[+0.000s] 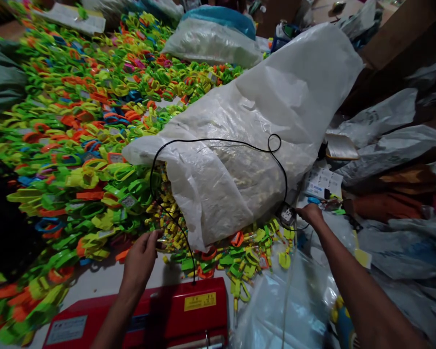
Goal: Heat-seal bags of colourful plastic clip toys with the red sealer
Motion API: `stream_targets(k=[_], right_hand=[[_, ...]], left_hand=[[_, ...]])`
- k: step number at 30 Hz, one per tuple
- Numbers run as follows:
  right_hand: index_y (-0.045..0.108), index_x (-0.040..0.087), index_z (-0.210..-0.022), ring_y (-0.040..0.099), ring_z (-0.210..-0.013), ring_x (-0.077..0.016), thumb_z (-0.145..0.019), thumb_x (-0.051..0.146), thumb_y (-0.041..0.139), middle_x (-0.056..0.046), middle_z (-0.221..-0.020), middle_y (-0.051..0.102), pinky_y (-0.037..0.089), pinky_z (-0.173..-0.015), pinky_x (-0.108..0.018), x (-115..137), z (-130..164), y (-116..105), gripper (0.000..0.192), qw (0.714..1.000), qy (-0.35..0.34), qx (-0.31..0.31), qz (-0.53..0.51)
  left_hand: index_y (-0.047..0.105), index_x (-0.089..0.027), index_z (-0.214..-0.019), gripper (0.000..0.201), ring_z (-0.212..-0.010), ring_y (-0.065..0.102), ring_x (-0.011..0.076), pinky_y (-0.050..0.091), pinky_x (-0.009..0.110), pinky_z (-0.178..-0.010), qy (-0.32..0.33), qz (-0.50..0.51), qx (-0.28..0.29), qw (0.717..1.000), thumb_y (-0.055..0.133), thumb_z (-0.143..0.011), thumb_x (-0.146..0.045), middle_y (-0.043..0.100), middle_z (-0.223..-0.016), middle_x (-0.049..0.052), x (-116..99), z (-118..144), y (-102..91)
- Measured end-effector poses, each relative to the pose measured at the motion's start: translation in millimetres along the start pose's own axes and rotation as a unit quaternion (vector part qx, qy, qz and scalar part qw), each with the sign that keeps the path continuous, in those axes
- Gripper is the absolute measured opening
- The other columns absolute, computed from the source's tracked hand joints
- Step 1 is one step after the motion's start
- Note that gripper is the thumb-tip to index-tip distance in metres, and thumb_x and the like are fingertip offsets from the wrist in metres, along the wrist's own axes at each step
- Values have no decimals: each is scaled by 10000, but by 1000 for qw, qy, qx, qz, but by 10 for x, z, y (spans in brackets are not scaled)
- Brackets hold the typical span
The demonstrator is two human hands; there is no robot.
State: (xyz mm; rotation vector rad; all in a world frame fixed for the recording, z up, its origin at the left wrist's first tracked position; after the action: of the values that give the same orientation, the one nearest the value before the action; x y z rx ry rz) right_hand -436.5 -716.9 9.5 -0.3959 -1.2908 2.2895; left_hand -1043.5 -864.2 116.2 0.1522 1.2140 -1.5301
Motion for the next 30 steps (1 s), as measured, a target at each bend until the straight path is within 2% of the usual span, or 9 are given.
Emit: stream_targets(k=[3,7,14,20,26,30], right_hand=[[631,153,-524,589,-550,-177,-809,353,608,-91,-576,643,437,-573,-291,-16,31,10,349,1000,1,29,-6],[646,151,-549,618,-639,-186,-834,352,584,-89,-624,660,444,-634,-286,69,67,20,354,999,-13,38,-6],[663,129,-585,651,-750,-234,-817,371,601,-131,-675,662,467,-684,-307,149,100,12,340,1000,8,22,10],[700,92,-755,659,-881,-275,-779,362,666,-186,-844,691,465,-688,-307,215,32,80,273,1000,12,6,21],[692,115,-746,669,-759,-249,-781,371,648,-137,-738,688,448,-587,-274,185,-31,137,262,999,50,12,5],[684,111,-710,675,-784,-273,-744,302,662,-167,-771,692,432,-548,-272,190,-34,167,195,998,59,-11,6]], left_hand=[[664,-150,-1060,612,-606,499,172,422,279,-595,3,0,2,1000,433,-788,-648,648,-709,29,61,-14,-24],[658,-158,-1069,618,-591,500,174,422,289,-598,2,-12,4,1000,419,-791,-655,659,-713,31,94,-32,-4],[664,-170,-1041,572,-632,532,192,429,295,-625,-1,-14,11,1000,416,-799,-625,655,-719,36,16,-3,51],[671,-173,-1039,579,-617,521,185,426,290,-610,0,-8,8,1000,438,-779,-635,663,-742,39,5,45,53],[666,-180,-1071,645,-616,518,182,432,299,-619,-29,-3,1,1000,450,-744,-692,676,-742,30,108,195,-87],[666,-163,-1055,670,-608,507,180,443,306,-619,-46,15,-12,999,471,-705,-699,668,-729,34,202,284,-244]])
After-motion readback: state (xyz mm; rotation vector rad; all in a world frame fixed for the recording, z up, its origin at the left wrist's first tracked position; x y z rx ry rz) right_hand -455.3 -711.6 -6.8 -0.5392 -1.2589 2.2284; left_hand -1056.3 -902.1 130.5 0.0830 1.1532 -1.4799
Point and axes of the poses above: each hand's wrist, its own z-axis away from the middle knuckle, its own y-axis out of the palm, x = y × z, the point moved 8 cm from there along -z, towards the middle knuckle
